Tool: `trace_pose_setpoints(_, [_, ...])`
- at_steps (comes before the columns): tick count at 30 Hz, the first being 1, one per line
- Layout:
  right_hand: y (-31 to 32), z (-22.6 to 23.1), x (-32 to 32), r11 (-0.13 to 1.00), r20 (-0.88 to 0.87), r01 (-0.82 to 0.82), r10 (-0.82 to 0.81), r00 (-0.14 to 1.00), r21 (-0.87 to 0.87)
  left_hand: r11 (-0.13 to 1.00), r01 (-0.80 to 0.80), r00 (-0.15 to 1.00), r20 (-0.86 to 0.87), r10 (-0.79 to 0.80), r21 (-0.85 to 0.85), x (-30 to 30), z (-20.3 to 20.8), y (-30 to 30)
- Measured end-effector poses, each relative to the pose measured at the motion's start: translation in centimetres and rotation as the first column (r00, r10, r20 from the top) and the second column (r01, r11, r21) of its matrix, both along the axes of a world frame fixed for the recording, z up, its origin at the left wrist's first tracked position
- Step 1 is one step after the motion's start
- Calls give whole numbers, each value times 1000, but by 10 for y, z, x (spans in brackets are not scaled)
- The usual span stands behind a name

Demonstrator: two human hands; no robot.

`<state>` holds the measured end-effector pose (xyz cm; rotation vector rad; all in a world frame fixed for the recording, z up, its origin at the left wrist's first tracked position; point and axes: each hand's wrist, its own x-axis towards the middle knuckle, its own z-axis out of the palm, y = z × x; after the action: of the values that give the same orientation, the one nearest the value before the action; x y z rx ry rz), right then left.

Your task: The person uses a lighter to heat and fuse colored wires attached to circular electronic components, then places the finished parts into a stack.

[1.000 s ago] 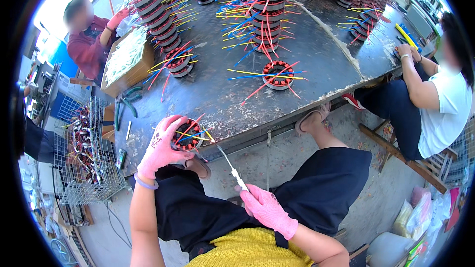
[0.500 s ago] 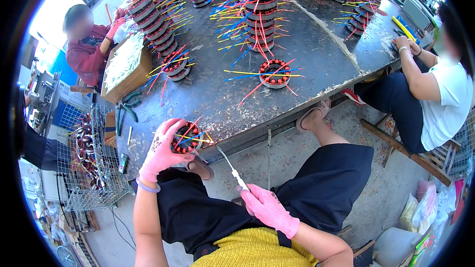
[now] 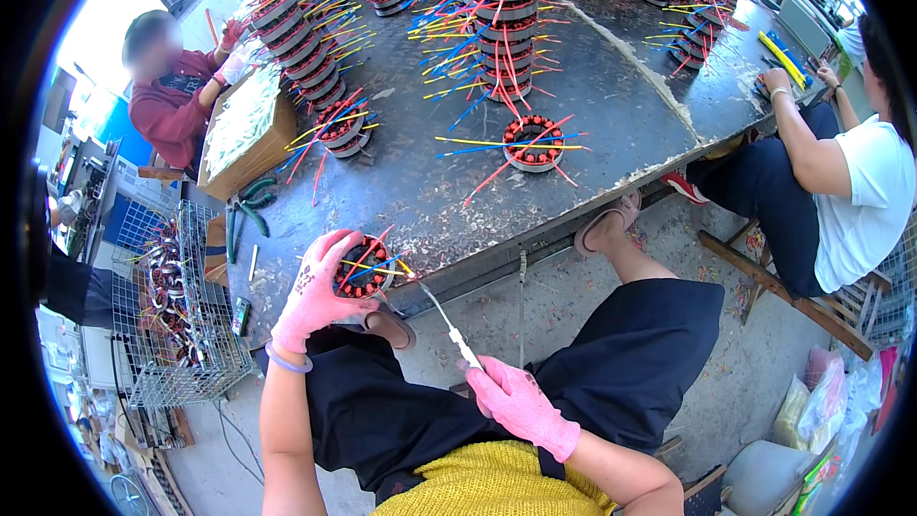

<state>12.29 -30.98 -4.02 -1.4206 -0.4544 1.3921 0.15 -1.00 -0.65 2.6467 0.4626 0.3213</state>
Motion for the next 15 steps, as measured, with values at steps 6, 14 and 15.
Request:
trace_pose_setpoints(6, [-1,-3,-1,1000,-26,0,0,1000,-5,1000,-4,1000,-4,4,-1,0,0,0])
trace_pose_setpoints(14, [0,-2,-1,1000,-21,4,-4,1000,0,1000,-12,1000,-10,12,-13,0,0,0])
trace_pose_setpoints(15, [0,-1,-1,1000,-28,9,-9,1000,2,1000,-13,1000,-12,13,-14,0,0,0])
